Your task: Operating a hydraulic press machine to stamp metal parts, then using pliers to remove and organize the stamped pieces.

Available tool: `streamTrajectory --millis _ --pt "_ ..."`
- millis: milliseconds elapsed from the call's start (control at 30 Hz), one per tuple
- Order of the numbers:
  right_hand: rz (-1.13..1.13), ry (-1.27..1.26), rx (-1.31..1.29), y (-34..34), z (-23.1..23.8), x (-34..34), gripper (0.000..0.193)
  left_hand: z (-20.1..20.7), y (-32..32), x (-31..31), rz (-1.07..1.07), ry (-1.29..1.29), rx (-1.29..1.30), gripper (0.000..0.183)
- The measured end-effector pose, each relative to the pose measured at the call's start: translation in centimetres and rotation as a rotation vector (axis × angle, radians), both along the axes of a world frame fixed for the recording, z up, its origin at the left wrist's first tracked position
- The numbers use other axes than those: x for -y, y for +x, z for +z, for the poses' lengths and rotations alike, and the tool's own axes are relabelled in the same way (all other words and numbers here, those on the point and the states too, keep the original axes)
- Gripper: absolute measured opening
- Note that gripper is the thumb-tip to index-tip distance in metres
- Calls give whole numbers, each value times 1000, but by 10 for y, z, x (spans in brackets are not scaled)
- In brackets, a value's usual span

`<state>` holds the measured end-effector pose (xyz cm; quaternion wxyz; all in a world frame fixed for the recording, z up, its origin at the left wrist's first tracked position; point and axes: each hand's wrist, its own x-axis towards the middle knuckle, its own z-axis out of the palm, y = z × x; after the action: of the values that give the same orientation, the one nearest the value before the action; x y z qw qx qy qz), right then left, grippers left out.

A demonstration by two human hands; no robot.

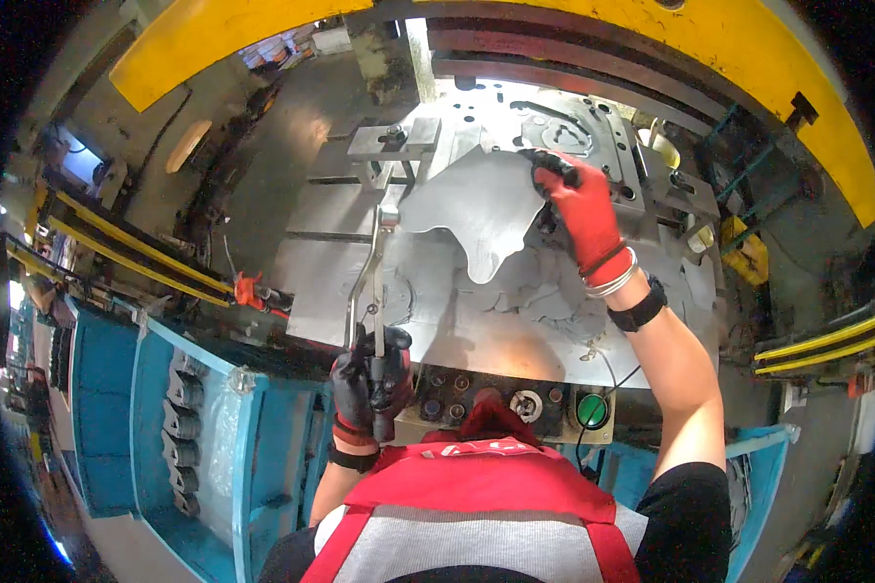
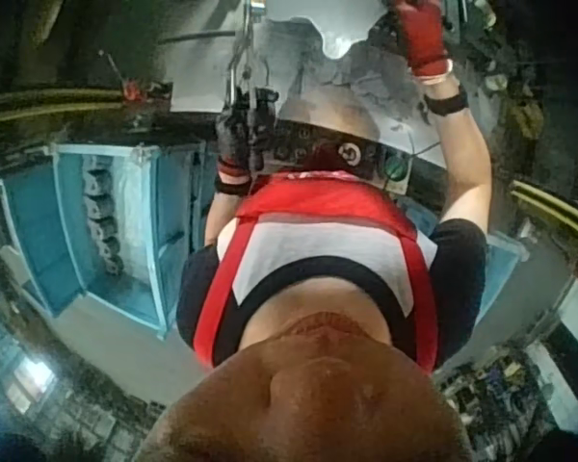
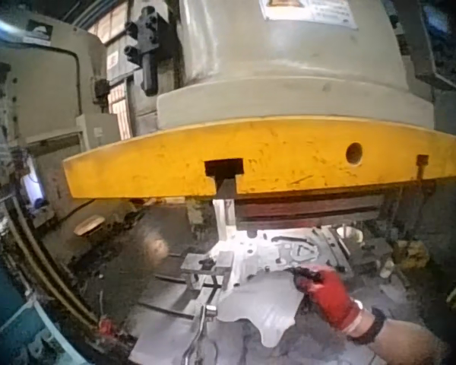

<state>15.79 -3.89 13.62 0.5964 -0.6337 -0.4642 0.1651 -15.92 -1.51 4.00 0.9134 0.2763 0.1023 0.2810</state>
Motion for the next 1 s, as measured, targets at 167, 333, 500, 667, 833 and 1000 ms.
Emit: streamTrajectory --millis 167,333,500,667,833,1000 --pt "-22 82 -6 4 -14 7 28 21 12 5 -12 -267 -64 61" --pt "-13 71 -114 11 -25 20 29 12 11 10 -45 -202 -100 58" --pt "0 64 -244 11 -29 28 29 13 16 18 -12 -149 -123 36" --pt "-191 134 -343 53 -41 24 22 29 14 20 184 -181 -88 50" --pt "-570 131 -23 114 -40 -12 17 10 -2 18 254 -52 -191 51" --pt "-796 84 156 178 -80 -67 27 1 -14 19 309 -58 -383 50"
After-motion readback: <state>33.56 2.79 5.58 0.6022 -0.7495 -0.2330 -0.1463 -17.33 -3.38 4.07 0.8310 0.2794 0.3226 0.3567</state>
